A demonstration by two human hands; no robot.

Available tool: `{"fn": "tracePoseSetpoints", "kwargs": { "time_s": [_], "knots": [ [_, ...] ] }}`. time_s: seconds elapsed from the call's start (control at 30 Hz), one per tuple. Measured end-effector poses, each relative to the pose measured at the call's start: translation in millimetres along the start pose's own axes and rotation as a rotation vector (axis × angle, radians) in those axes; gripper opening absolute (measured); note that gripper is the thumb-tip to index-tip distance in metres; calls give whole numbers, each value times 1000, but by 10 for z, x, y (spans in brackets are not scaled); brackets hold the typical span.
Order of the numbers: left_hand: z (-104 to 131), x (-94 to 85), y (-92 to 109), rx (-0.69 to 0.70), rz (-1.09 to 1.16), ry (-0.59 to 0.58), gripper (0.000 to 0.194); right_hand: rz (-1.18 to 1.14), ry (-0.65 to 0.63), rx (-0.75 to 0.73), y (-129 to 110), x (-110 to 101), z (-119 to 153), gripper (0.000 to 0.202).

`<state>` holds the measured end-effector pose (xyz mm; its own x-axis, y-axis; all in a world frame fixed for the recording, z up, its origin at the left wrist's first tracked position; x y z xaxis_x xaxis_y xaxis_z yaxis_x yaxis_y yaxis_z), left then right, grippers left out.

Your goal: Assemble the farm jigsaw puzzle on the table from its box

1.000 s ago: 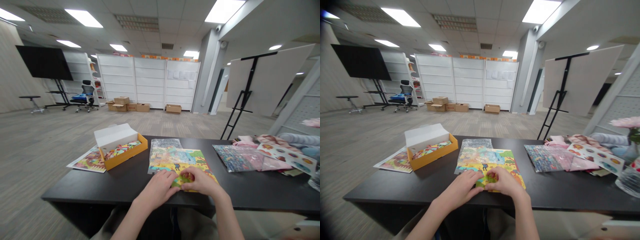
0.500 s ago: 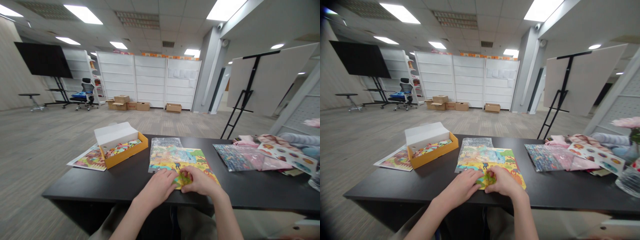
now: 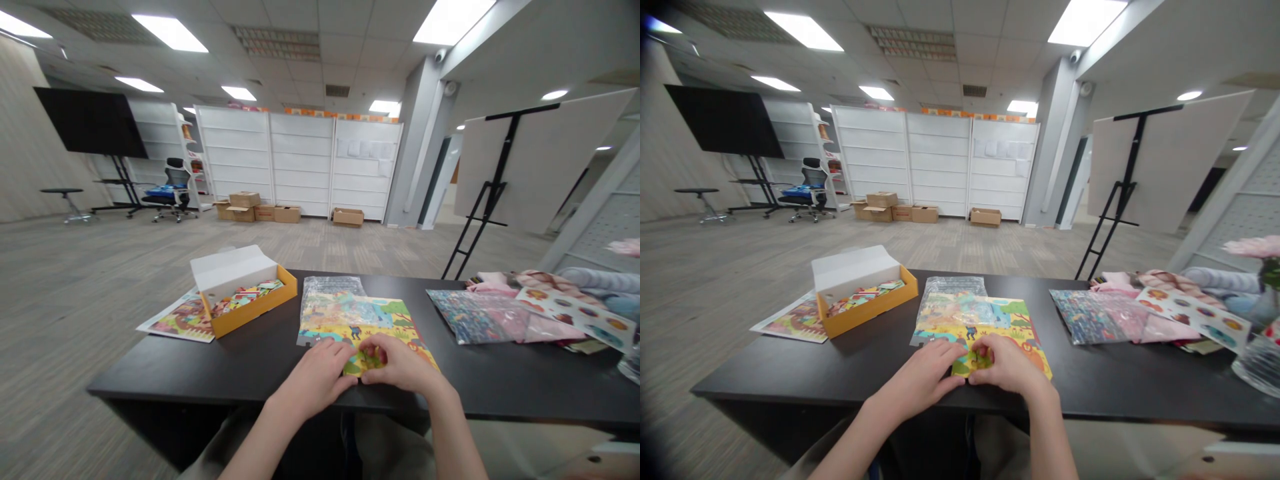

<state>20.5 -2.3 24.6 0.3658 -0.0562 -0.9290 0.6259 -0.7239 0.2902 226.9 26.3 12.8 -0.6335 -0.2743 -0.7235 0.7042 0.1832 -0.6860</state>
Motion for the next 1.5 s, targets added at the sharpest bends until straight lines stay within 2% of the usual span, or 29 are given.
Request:
{"fn": "tracePoseSetpoints", "kwargs": {
  "time_s": [0.4, 0.57, 0.7, 0.9, 1.17, 1.5],
  "knots": [
    [8, 51, -24, 38, -58, 46, 18, -49, -21, 8, 8, 3, -2, 45],
    [25, 48, -19, 30, -48, 34, 27, -46, -10, 2, 1, 1, -8, 43],
    [3, 86, -15, 22, -105, 32, 20, -70, -15, 6, -7, 5, -16, 40],
    [-42, 135, 11, -2, -144, 34, 23, -106, -36, -5, -33, 7, -27, 33],
    [-88, 141, 30, -71, -119, 18, 28, -72, -35, -34, -38, 0, -35, 34],
    [-173, 174, 14, -81, -112, 9, 38, -115, -33, -58, 4, 10, -61, 37]
  ]
}}
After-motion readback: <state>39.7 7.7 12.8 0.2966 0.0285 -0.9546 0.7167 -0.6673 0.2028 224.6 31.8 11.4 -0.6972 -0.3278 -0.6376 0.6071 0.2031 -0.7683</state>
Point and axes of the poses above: each hand's wrist, its own z-axis away from the middle knuckle, its own x-axis out of the palm, y = z × x, the point moved 2 cm from there along -z, towards the middle knuckle, and after that the axes turned 3 degrees about x, right-handed, at the moved point
